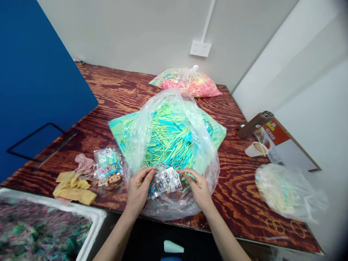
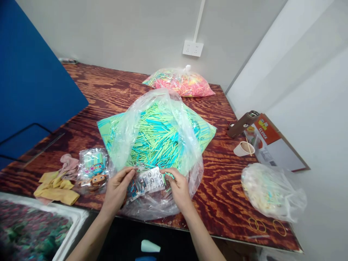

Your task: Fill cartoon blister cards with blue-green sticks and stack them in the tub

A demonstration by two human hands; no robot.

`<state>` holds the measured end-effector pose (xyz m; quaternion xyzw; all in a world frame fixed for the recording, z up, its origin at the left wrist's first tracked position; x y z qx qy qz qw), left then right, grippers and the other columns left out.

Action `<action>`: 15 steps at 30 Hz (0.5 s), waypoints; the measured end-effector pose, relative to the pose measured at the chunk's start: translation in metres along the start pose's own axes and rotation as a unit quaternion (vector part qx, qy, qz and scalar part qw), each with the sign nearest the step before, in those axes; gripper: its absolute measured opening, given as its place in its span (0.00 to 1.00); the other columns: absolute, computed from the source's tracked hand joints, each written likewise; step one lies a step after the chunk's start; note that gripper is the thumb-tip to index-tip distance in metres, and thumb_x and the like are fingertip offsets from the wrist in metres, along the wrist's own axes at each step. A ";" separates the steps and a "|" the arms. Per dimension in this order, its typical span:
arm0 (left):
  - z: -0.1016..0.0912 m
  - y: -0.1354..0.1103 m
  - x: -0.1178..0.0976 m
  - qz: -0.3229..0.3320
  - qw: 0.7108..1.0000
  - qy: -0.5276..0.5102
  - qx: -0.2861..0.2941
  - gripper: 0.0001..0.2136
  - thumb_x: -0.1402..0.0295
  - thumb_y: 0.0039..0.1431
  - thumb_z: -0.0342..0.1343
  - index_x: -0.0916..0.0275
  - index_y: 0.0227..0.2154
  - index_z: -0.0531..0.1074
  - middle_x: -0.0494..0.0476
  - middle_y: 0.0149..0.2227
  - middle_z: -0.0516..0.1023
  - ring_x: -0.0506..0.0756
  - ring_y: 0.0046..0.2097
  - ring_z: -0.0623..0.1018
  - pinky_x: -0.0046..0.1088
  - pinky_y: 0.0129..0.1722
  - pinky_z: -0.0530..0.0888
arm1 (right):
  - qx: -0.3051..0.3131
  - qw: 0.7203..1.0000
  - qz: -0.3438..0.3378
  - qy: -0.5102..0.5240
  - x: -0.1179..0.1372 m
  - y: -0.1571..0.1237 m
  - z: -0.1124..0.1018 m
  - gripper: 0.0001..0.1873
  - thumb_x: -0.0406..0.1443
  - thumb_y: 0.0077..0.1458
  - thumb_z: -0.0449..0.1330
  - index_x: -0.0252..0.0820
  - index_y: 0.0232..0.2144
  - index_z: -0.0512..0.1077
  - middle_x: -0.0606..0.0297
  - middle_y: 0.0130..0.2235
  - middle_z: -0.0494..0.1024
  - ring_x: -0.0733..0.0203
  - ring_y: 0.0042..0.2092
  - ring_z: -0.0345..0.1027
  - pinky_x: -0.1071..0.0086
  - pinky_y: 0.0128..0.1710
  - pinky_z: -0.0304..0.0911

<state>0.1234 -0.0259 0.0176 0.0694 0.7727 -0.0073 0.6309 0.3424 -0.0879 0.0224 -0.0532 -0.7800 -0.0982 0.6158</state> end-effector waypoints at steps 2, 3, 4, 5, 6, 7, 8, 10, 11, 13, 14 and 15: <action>0.002 -0.001 0.001 0.001 1.000 -0.003 0.008 0.10 0.62 0.60 0.56 0.61 0.35 0.79 0.54 0.35 0.79 0.54 0.39 0.76 0.25 0.39 0.72 | 0.004 1.000 0.002 0.002 -0.001 0.000 0.001 0.12 0.37 0.61 0.54 0.46 0.40 0.78 0.61 0.44 0.81 0.55 0.47 0.74 0.62 0.49 0.67; 0.003 -0.002 0.001 0.001 1.000 -0.004 0.012 0.10 0.62 0.61 0.56 0.61 0.35 0.79 0.54 0.35 0.78 0.54 0.39 0.76 0.25 0.39 0.72 | 0.005 1.000 0.002 0.003 -0.002 0.000 0.002 0.12 0.37 0.61 0.54 0.46 0.40 0.78 0.61 0.44 0.81 0.55 0.48 0.74 0.62 0.48 0.67; 0.003 -0.002 0.002 0.001 1.000 -0.005 0.014 0.10 0.62 0.61 0.56 0.61 0.35 0.79 0.54 0.35 0.78 0.53 0.39 0.76 0.25 0.39 0.72 | 0.005 1.000 0.002 0.001 -0.002 -0.001 0.002 0.12 0.37 0.61 0.54 0.46 0.40 0.78 0.61 0.44 0.81 0.55 0.48 0.74 0.62 0.48 0.67; 0.004 -0.003 0.001 0.002 1.000 -0.004 0.015 0.10 0.62 0.61 0.56 0.61 0.35 0.79 0.54 0.35 0.78 0.53 0.39 0.76 0.25 0.39 0.72 | 0.005 1.000 0.001 -0.002 -0.002 -0.001 0.003 0.12 0.37 0.62 0.55 0.46 0.40 0.78 0.61 0.44 0.81 0.54 0.48 0.74 0.62 0.48 0.67; 0.004 -0.003 0.001 0.003 1.000 -0.003 0.017 0.10 0.62 0.61 0.56 0.61 0.35 0.79 0.54 0.35 0.78 0.54 0.39 0.76 0.26 0.39 0.72 | 0.004 1.000 0.000 -0.007 -0.002 -0.001 0.004 0.12 0.37 0.62 0.55 0.46 0.40 0.78 0.61 0.43 0.81 0.54 0.47 0.74 0.62 0.48 0.66; 0.005 -0.004 0.000 0.005 1.000 -0.001 0.018 0.10 0.62 0.61 0.56 0.61 0.35 0.79 0.54 0.35 0.78 0.54 0.39 0.76 0.26 0.39 0.72 | 0.004 1.000 -0.001 -0.012 -0.002 -0.001 0.005 0.11 0.37 0.62 0.55 0.46 0.40 0.78 0.61 0.43 0.81 0.54 0.47 0.74 0.62 0.48 0.66; 0.006 -0.004 -0.002 0.008 1.000 0.001 0.021 0.10 0.62 0.61 0.55 0.61 0.35 0.79 0.55 0.35 0.78 0.54 0.39 0.76 0.26 0.39 0.72 | 0.004 1.000 -0.003 -0.019 -0.002 -0.001 0.006 0.11 0.36 0.62 0.54 0.46 0.40 0.78 0.61 0.43 0.81 0.54 0.47 0.74 0.62 0.48 0.66; 0.009 -0.004 -0.004 0.014 1.000 0.005 0.027 0.10 0.62 0.61 0.55 0.61 0.34 0.79 0.55 0.35 0.79 0.55 0.39 0.76 0.27 0.39 0.72 | 0.008 0.999 -0.008 -0.033 -0.003 0.000 0.008 0.12 0.36 0.62 0.54 0.46 0.40 0.77 0.61 0.42 0.81 0.54 0.46 0.75 0.62 0.47 0.67; 0.010 -0.005 -0.005 0.016 0.999 0.007 0.031 0.10 0.62 0.61 0.55 0.61 0.34 0.79 0.55 0.35 0.79 0.55 0.39 0.76 0.27 0.39 0.72 | 0.012 0.999 -0.017 -0.045 -0.003 0.002 0.008 0.12 0.36 0.62 0.53 0.46 0.41 0.77 0.61 0.42 0.81 0.55 0.45 0.75 0.62 0.47 0.67; 0.013 -0.005 -0.006 0.019 0.999 0.008 0.037 0.10 0.63 0.61 0.55 0.61 0.34 0.79 0.55 0.34 0.79 0.54 0.38 0.76 0.27 0.38 0.72 | 0.030 0.994 -0.052 -0.094 0.000 0.009 0.008 0.15 0.33 0.63 0.51 0.46 0.43 0.76 0.60 0.43 0.81 0.55 0.45 0.74 0.62 0.46 0.67; 0.014 -0.004 -0.006 0.020 0.999 0.008 0.039 0.10 0.63 0.61 0.55 0.61 0.34 0.79 0.55 0.34 0.79 0.54 0.38 0.77 0.27 0.39 0.72 | 0.045 0.987 -0.078 -0.132 0.002 0.013 0.009 0.17 0.31 0.62 0.49 0.46 0.45 0.76 0.60 0.44 0.80 0.55 0.46 0.74 0.61 0.47 0.67; 0.015 -0.004 -0.006 0.020 0.999 0.007 0.042 0.10 0.63 0.61 0.55 0.61 0.34 0.79 0.55 0.34 0.79 0.54 0.38 0.77 0.27 0.39 0.72 | 0.060 0.977 -0.107 -0.177 0.004 0.019 0.010 0.19 0.29 0.61 0.48 0.45 0.47 0.75 0.59 0.45 0.80 0.54 0.48 0.73 0.59 0.49 0.66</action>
Point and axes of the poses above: each hand's wrist, its own y-axis towards the middle knuckle, its own z-axis out of the palm, x = y × z, the point moved 10 cm from there along y, towards the middle knuckle
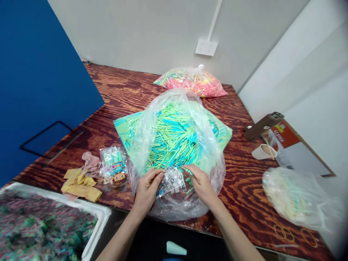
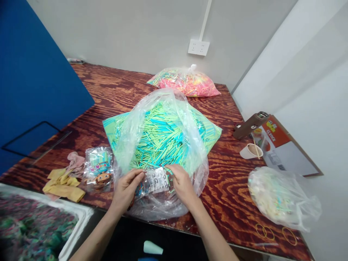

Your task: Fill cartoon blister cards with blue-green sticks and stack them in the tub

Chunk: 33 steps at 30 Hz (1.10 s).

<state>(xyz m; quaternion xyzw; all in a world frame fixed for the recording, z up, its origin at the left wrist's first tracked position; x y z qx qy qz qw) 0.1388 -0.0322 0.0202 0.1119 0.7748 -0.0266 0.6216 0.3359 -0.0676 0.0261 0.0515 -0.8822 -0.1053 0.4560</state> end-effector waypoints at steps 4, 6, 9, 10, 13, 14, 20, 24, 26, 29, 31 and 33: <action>0.004 0.002 -0.001 0.002 1.000 -0.008 0.003 0.09 0.63 0.61 0.55 0.61 0.34 0.79 0.54 0.33 0.78 0.53 0.37 0.76 0.27 0.37 0.71 | 0.047 0.979 -0.074 -0.183 -0.003 0.027 -0.004 0.22 0.25 0.59 0.44 0.40 0.49 0.72 0.54 0.47 0.79 0.52 0.48 0.71 0.58 0.50 0.64; 0.006 0.002 -0.002 0.003 1.000 -0.011 0.004 0.10 0.63 0.61 0.55 0.61 0.34 0.79 0.54 0.32 0.76 0.53 0.36 0.75 0.27 0.37 0.71 | 0.059 0.965 -0.073 -0.245 -0.009 0.040 -0.007 0.20 0.25 0.59 0.44 0.39 0.45 0.72 0.54 0.41 0.79 0.53 0.43 0.72 0.60 0.45 0.65; 0.009 0.003 -0.004 0.002 1.000 -0.013 0.005 0.10 0.63 0.62 0.54 0.62 0.33 0.78 0.54 0.32 0.76 0.54 0.37 0.75 0.27 0.38 0.71 | 0.045 0.961 -0.059 -0.268 -0.010 0.053 -0.016 0.17 0.26 0.59 0.45 0.40 0.39 0.72 0.55 0.37 0.79 0.52 0.40 0.72 0.62 0.42 0.64; 0.010 0.003 -0.005 0.002 1.000 -0.014 0.006 0.10 0.63 0.62 0.54 0.62 0.33 0.78 0.55 0.32 0.76 0.54 0.38 0.75 0.27 0.38 0.71 | 0.026 0.968 -0.051 -0.246 -0.008 0.055 -0.021 0.15 0.27 0.60 0.46 0.41 0.39 0.71 0.54 0.37 0.79 0.51 0.41 0.72 0.61 0.43 0.65; 0.013 0.003 -0.006 0.007 1.000 -0.016 0.008 0.09 0.64 0.62 0.54 0.61 0.34 0.78 0.55 0.33 0.76 0.54 0.39 0.75 0.27 0.39 0.70 | -0.051 0.998 0.020 -0.041 -0.003 0.056 -0.037 0.08 0.35 0.63 0.50 0.44 0.38 0.70 0.57 0.38 0.80 0.50 0.43 0.74 0.58 0.46 0.66; 0.014 0.002 -0.006 0.009 1.000 -0.016 0.010 0.09 0.64 0.62 0.54 0.61 0.34 0.78 0.55 0.33 0.76 0.54 0.38 0.75 0.27 0.39 0.70 | -0.075 0.993 0.055 0.068 -0.003 0.054 -0.039 0.08 0.39 0.63 0.52 0.45 0.38 0.69 0.59 0.38 0.81 0.51 0.43 0.76 0.57 0.46 0.67; 0.023 0.001 -0.003 -0.007 0.999 -0.032 0.019 0.09 0.65 0.61 0.55 0.62 0.34 0.78 0.54 0.32 0.76 0.53 0.36 0.75 0.27 0.37 0.70 | -0.123 0.831 0.161 0.518 0.017 0.045 -0.006 0.11 0.45 0.57 0.62 0.45 0.34 0.68 0.59 0.41 0.83 0.48 0.47 0.77 0.48 0.55 0.64; 0.027 -0.002 0.004 -0.035 0.997 -0.068 0.019 0.08 0.65 0.60 0.56 0.62 0.34 0.78 0.54 0.33 0.77 0.53 0.36 0.75 0.27 0.37 0.71 | -0.117 0.813 0.167 0.546 0.026 0.039 0.012 0.11 0.44 0.57 0.62 0.46 0.31 0.68 0.59 0.42 0.83 0.48 0.49 0.76 0.46 0.57 0.62; 0.026 -0.004 0.008 -0.049 0.995 -0.084 0.013 0.08 0.65 0.60 0.56 0.62 0.34 0.78 0.55 0.33 0.77 0.54 0.36 0.76 0.27 0.37 0.71 | -0.116 0.815 0.178 0.539 0.024 0.033 0.017 0.11 0.44 0.56 0.62 0.46 0.31 0.68 0.58 0.41 0.83 0.47 0.49 0.76 0.45 0.56 0.63; 0.025 -0.006 0.010 -0.054 0.994 -0.091 0.015 0.08 0.66 0.59 0.56 0.62 0.34 0.78 0.55 0.33 0.78 0.54 0.37 0.76 0.28 0.38 0.71 | -0.128 0.807 0.207 0.538 0.018 0.022 0.020 0.11 0.44 0.55 0.64 0.45 0.30 0.68 0.58 0.38 0.84 0.47 0.46 0.77 0.46 0.57 0.62; 0.026 -0.006 0.005 -0.038 0.996 -0.084 0.020 0.07 0.66 0.60 0.56 0.62 0.34 0.78 0.55 0.34 0.78 0.54 0.38 0.76 0.28 0.39 0.71 | -0.134 0.807 0.225 0.530 0.016 0.016 0.020 0.12 0.43 0.53 0.65 0.45 0.28 0.67 0.58 0.37 0.84 0.47 0.45 0.78 0.46 0.57 0.60; 0.026 -0.006 -0.003 -0.012 0.997 -0.073 0.026 0.07 0.67 0.60 0.56 0.62 0.34 0.78 0.55 0.35 0.78 0.54 0.39 0.76 0.29 0.40 0.71 | -0.123 0.824 0.236 0.501 0.018 0.013 0.019 0.12 0.44 0.53 0.65 0.44 0.30 0.69 0.58 0.37 0.84 0.48 0.47 0.76 0.47 0.58 0.58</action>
Point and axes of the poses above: each hand's wrist, its own y-axis towards the middle knuckle, its own z-axis out of the palm, x = y × z, the point moved 10 cm from there along y, towards the middle knuckle
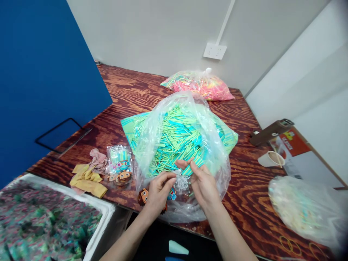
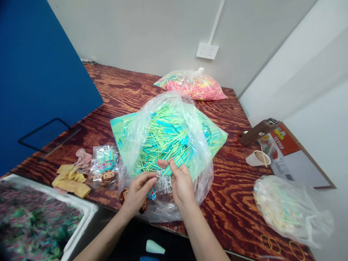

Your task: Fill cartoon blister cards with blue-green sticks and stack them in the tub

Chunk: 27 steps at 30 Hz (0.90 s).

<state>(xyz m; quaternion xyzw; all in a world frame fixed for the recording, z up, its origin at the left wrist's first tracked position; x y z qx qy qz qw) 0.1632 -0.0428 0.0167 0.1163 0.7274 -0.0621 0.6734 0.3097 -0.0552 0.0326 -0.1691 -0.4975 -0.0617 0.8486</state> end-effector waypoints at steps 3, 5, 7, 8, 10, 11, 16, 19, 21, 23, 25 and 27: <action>0.001 0.002 -0.008 0.027 1.000 0.002 0.004 0.06 0.67 0.60 0.57 0.62 0.34 0.78 0.55 0.34 0.78 0.54 0.38 0.76 0.28 0.39 0.70 | 0.063 0.995 0.025 -0.079 0.001 -0.005 0.013 0.13 0.45 0.55 0.64 0.42 0.35 0.73 0.57 0.45 0.82 0.49 0.54 0.71 0.50 0.60 0.55; -0.001 0.003 -0.006 0.025 1.000 -0.019 -0.003 0.06 0.67 0.59 0.57 0.62 0.34 0.78 0.55 0.34 0.77 0.54 0.38 0.75 0.28 0.39 0.70 | 0.110 0.986 0.034 -0.120 0.003 -0.009 0.021 0.15 0.45 0.56 0.63 0.43 0.42 0.73 0.58 0.52 0.79 0.50 0.58 0.66 0.54 0.61 0.53; -0.002 0.003 -0.001 0.013 0.999 -0.048 -0.011 0.07 0.66 0.59 0.58 0.62 0.35 0.78 0.55 0.35 0.77 0.54 0.39 0.75 0.27 0.39 0.70 | 0.113 0.984 0.018 -0.139 0.010 -0.013 0.021 0.19 0.45 0.57 0.63 0.47 0.50 0.69 0.59 0.56 0.75 0.52 0.59 0.65 0.56 0.60 0.55; -0.003 0.003 0.002 0.004 0.998 -0.063 -0.014 0.07 0.66 0.59 0.58 0.62 0.35 0.78 0.55 0.35 0.77 0.54 0.40 0.75 0.27 0.40 0.70 | 0.097 0.985 -0.002 -0.142 0.015 -0.014 0.018 0.21 0.44 0.58 0.62 0.50 0.53 0.67 0.60 0.56 0.74 0.53 0.57 0.67 0.56 0.58 0.57; -0.002 0.002 0.007 -0.013 0.996 -0.090 -0.018 0.07 0.65 0.59 0.58 0.61 0.36 0.78 0.55 0.36 0.77 0.54 0.40 0.75 0.27 0.40 0.70 | 0.056 0.983 -0.057 -0.166 0.025 -0.017 0.012 0.19 0.44 0.60 0.59 0.52 0.53 0.65 0.61 0.55 0.75 0.54 0.54 0.69 0.57 0.55 0.61; -0.001 0.002 0.008 -0.021 0.994 -0.103 -0.018 0.07 0.65 0.59 0.59 0.61 0.36 0.78 0.54 0.36 0.77 0.53 0.40 0.75 0.27 0.40 0.70 | 0.047 0.975 -0.087 -0.198 0.029 -0.020 0.012 0.14 0.43 0.62 0.57 0.51 0.50 0.68 0.61 0.53 0.75 0.54 0.54 0.69 0.58 0.54 0.61; 0.001 0.000 0.005 -0.048 0.986 -0.159 -0.007 0.07 0.65 0.57 0.60 0.62 0.36 0.78 0.55 0.36 0.78 0.54 0.40 0.76 0.27 0.42 0.71 | 0.103 0.908 -0.160 -0.373 0.024 -0.033 0.028 0.09 0.40 0.64 0.54 0.45 0.38 0.73 0.60 0.48 0.76 0.55 0.53 0.68 0.61 0.53 0.60; -0.001 -0.002 0.006 -0.066 0.981 -0.180 -0.011 0.07 0.65 0.55 0.61 0.62 0.35 0.78 0.54 0.35 0.79 0.53 0.39 0.76 0.27 0.41 0.71 | 0.092 0.892 -0.189 -0.400 0.027 -0.034 0.024 0.09 0.39 0.65 0.54 0.47 0.44 0.72 0.60 0.51 0.74 0.55 0.55 0.66 0.61 0.53 0.60; -0.002 -0.004 0.006 -0.068 0.980 -0.187 -0.011 0.07 0.65 0.56 0.61 0.63 0.35 0.78 0.55 0.35 0.79 0.53 0.39 0.76 0.27 0.42 0.71 | 0.117 0.881 -0.195 -0.415 0.025 -0.034 0.028 0.08 0.38 0.64 0.54 0.47 0.43 0.72 0.60 0.49 0.75 0.55 0.53 0.67 0.62 0.52 0.61; -0.001 -0.005 0.003 -0.068 0.978 -0.196 0.002 0.08 0.65 0.56 0.61 0.63 0.36 0.78 0.55 0.36 0.79 0.54 0.41 0.76 0.28 0.44 0.71 | 0.146 0.873 -0.195 -0.422 0.021 -0.035 0.034 0.08 0.38 0.64 0.55 0.46 0.40 0.74 0.60 0.46 0.76 0.55 0.50 0.69 0.62 0.50 0.62; 0.005 -0.007 -0.005 -0.064 0.977 -0.198 0.047 0.10 0.65 0.55 0.62 0.62 0.39 0.78 0.56 0.39 0.80 0.55 0.43 0.76 0.29 0.46 0.71 | 0.154 0.872 -0.203 -0.417 0.023 -0.038 0.040 0.08 0.37 0.64 0.55 0.46 0.38 0.75 0.60 0.45 0.77 0.56 0.48 0.70 0.63 0.49 0.62; 0.011 -0.010 -0.015 -0.060 0.976 -0.177 0.111 0.11 0.66 0.56 0.61 0.62 0.41 0.78 0.56 0.42 0.80 0.56 0.46 0.76 0.30 0.48 0.70 | 0.178 0.880 -0.192 -0.396 0.021 -0.043 0.047 0.08 0.37 0.64 0.55 0.46 0.39 0.76 0.60 0.46 0.77 0.55 0.50 0.69 0.62 0.51 0.62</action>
Point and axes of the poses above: each hand's wrist, its own y-axis towards the middle knuckle, its own z-axis out of the palm, x = y × z, the point moved 10 cm from there along y, towards the middle knuckle
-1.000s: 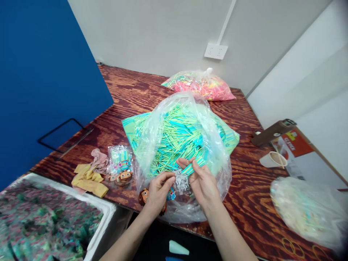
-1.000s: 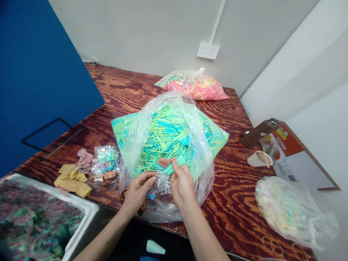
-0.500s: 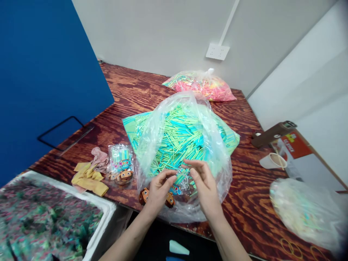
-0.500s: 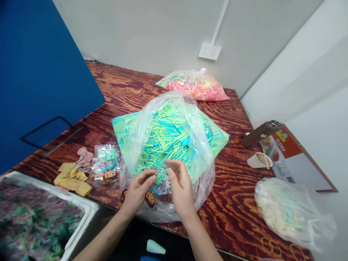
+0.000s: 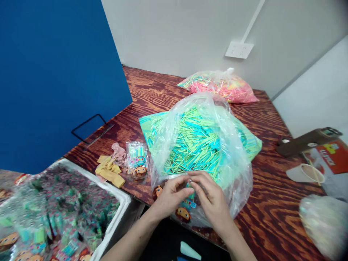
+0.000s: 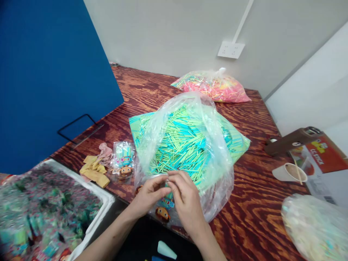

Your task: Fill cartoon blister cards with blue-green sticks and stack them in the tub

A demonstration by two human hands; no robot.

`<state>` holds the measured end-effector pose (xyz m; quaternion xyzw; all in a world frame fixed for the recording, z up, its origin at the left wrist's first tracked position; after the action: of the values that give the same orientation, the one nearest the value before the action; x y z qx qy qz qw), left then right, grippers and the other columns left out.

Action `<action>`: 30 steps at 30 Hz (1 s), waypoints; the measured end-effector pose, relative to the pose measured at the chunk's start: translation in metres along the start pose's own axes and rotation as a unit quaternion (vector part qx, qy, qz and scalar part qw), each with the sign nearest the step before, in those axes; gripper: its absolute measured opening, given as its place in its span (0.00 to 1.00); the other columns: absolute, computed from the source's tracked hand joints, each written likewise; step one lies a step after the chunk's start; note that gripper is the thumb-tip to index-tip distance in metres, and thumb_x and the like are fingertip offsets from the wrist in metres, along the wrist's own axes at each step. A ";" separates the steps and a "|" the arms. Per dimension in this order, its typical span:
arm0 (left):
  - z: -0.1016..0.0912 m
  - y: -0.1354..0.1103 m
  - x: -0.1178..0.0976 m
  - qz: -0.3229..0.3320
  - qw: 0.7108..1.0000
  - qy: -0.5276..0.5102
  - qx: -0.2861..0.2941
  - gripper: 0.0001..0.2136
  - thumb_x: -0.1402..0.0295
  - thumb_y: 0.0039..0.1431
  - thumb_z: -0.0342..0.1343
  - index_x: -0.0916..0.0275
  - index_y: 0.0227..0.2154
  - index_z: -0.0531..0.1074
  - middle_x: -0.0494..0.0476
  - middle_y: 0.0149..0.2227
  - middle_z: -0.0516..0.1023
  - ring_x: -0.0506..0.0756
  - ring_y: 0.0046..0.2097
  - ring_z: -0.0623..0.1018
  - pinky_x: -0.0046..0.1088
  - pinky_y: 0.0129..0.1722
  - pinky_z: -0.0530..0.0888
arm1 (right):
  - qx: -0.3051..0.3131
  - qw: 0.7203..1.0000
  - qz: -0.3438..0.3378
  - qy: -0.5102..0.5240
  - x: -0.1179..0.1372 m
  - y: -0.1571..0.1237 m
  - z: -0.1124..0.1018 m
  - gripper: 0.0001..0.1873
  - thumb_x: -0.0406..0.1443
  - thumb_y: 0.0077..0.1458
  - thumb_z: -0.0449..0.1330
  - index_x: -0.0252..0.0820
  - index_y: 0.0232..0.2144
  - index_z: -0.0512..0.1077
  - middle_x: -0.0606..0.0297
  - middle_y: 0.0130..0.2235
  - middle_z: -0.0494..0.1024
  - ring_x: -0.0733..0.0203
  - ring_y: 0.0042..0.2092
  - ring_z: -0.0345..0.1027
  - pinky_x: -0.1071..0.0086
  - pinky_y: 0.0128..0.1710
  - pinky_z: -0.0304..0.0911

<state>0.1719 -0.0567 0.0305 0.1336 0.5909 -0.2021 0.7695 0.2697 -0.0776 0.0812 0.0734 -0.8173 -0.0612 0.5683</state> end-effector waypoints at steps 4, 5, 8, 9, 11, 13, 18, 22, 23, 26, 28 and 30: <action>-0.039 -0.005 -0.010 -0.040 0.997 0.046 -0.039 0.09 0.63 0.55 0.62 0.62 0.36 0.78 0.54 0.35 0.80 0.54 0.38 0.77 0.28 0.40 0.73 | 0.022 0.986 0.084 0.143 -0.018 -0.005 0.007 0.15 0.41 0.63 0.56 0.48 0.51 0.70 0.60 0.50 0.77 0.54 0.50 0.71 0.62 0.49 0.66; -0.065 -0.006 -0.014 -0.040 0.993 0.045 -0.101 0.11 0.62 0.53 0.63 0.62 0.36 0.78 0.54 0.35 0.80 0.54 0.36 0.77 0.27 0.37 0.73 | 0.002 0.982 0.105 0.159 -0.029 -0.006 0.001 0.15 0.41 0.63 0.56 0.47 0.51 0.70 0.59 0.49 0.78 0.54 0.49 0.73 0.62 0.47 0.67; -0.148 -0.008 -0.031 0.015 0.958 0.069 -0.278 0.15 0.59 0.49 0.66 0.63 0.37 0.76 0.54 0.34 0.78 0.53 0.34 0.75 0.27 0.35 0.72 | -0.072 0.987 0.120 0.083 -0.061 -0.006 -0.028 0.10 0.41 0.62 0.56 0.44 0.40 0.74 0.61 0.40 0.80 0.54 0.44 0.74 0.62 0.45 0.66; -0.171 -0.008 -0.038 0.040 0.939 0.103 -0.325 0.16 0.58 0.49 0.65 0.63 0.36 0.75 0.52 0.32 0.77 0.53 0.33 0.74 0.27 0.35 0.72 | -0.087 0.989 0.113 0.031 -0.069 -0.004 -0.039 0.10 0.40 0.62 0.56 0.44 0.38 0.75 0.61 0.38 0.80 0.54 0.43 0.73 0.62 0.44 0.66; -0.207 -0.007 -0.049 0.064 0.888 0.231 -0.392 0.15 0.56 0.52 0.60 0.63 0.35 0.74 0.52 0.31 0.75 0.55 0.35 0.74 0.32 0.40 0.73 | -0.103 0.989 0.077 -0.076 -0.079 0.002 -0.055 0.10 0.38 0.63 0.54 0.43 0.36 0.75 0.61 0.38 0.79 0.53 0.42 0.72 0.61 0.44 0.65; -0.223 -0.003 -0.054 0.042 0.807 0.414 -0.420 0.14 0.58 0.53 0.57 0.64 0.36 0.75 0.59 0.36 0.75 0.61 0.44 0.73 0.41 0.49 0.70 | -0.092 0.978 0.023 -0.184 -0.079 0.010 -0.061 0.10 0.35 0.63 0.53 0.43 0.37 0.75 0.59 0.37 0.78 0.52 0.42 0.70 0.60 0.44 0.63; -0.221 -0.009 -0.057 0.010 0.687 0.569 -0.453 0.26 0.58 0.58 0.53 0.67 0.56 0.67 0.71 0.58 0.65 0.71 0.60 0.64 0.52 0.60 0.59 | 0.026 0.904 -0.134 -0.405 -0.064 0.035 -0.031 0.13 0.29 0.64 0.50 0.39 0.39 0.76 0.56 0.36 0.76 0.52 0.39 0.63 0.60 0.40 0.61; -0.197 -0.014 -0.069 0.051 0.693 0.568 -0.441 0.23 0.58 0.60 0.52 0.63 0.55 0.68 0.67 0.59 0.65 0.68 0.61 0.64 0.48 0.60 0.59 | 0.119 0.819 -0.239 -0.507 -0.060 0.050 0.001 0.11 0.31 0.64 0.52 0.37 0.45 0.73 0.55 0.40 0.76 0.51 0.42 0.62 0.58 0.42 0.59; -0.190 -0.013 -0.072 0.067 0.700 0.567 -0.428 0.21 0.58 0.60 0.52 0.62 0.54 0.70 0.66 0.59 0.66 0.67 0.60 0.64 0.47 0.60 0.60 | 0.139 0.798 -0.258 -0.526 -0.060 0.053 0.008 0.11 0.32 0.64 0.53 0.37 0.46 0.72 0.55 0.40 0.76 0.50 0.42 0.62 0.58 0.43 0.59; -0.173 -0.011 -0.076 0.107 0.716 0.566 -0.395 0.18 0.58 0.61 0.51 0.61 0.50 0.72 0.65 0.57 0.68 0.66 0.60 0.66 0.46 0.61 0.60 | 0.174 0.758 -0.291 -0.557 -0.065 0.059 0.022 0.11 0.29 0.64 0.52 0.38 0.44 0.72 0.57 0.40 0.75 0.51 0.42 0.62 0.56 0.48 0.57; -0.166 -0.010 -0.075 0.121 0.723 0.564 -0.380 0.18 0.57 0.62 0.51 0.62 0.49 0.73 0.65 0.57 0.68 0.65 0.60 0.66 0.46 0.61 0.60 | 0.180 0.755 -0.297 -0.556 -0.068 0.063 0.026 0.10 0.28 0.63 0.51 0.38 0.39 0.72 0.57 0.39 0.74 0.52 0.43 0.61 0.55 0.52 0.55; -0.163 -0.010 -0.071 0.123 0.734 0.558 -0.367 0.18 0.57 0.62 0.51 0.62 0.48 0.73 0.65 0.56 0.68 0.65 0.60 0.67 0.45 0.61 0.61 | 0.185 0.759 -0.297 -0.549 -0.072 0.065 0.029 0.09 0.28 0.63 0.52 0.39 0.36 0.72 0.56 0.38 0.73 0.52 0.43 0.61 0.55 0.52 0.54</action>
<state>0.0127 0.0181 0.0565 0.0014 0.9211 0.2374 0.3087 0.2643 -0.0001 0.0172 0.3707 -0.9216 -0.1042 -0.0492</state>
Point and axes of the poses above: each hand's wrist, its own y-axis towards the middle knuckle, its own z-axis out of the palm, x = y × z, the point moved 10 cm from there along y, towards the middle knuckle
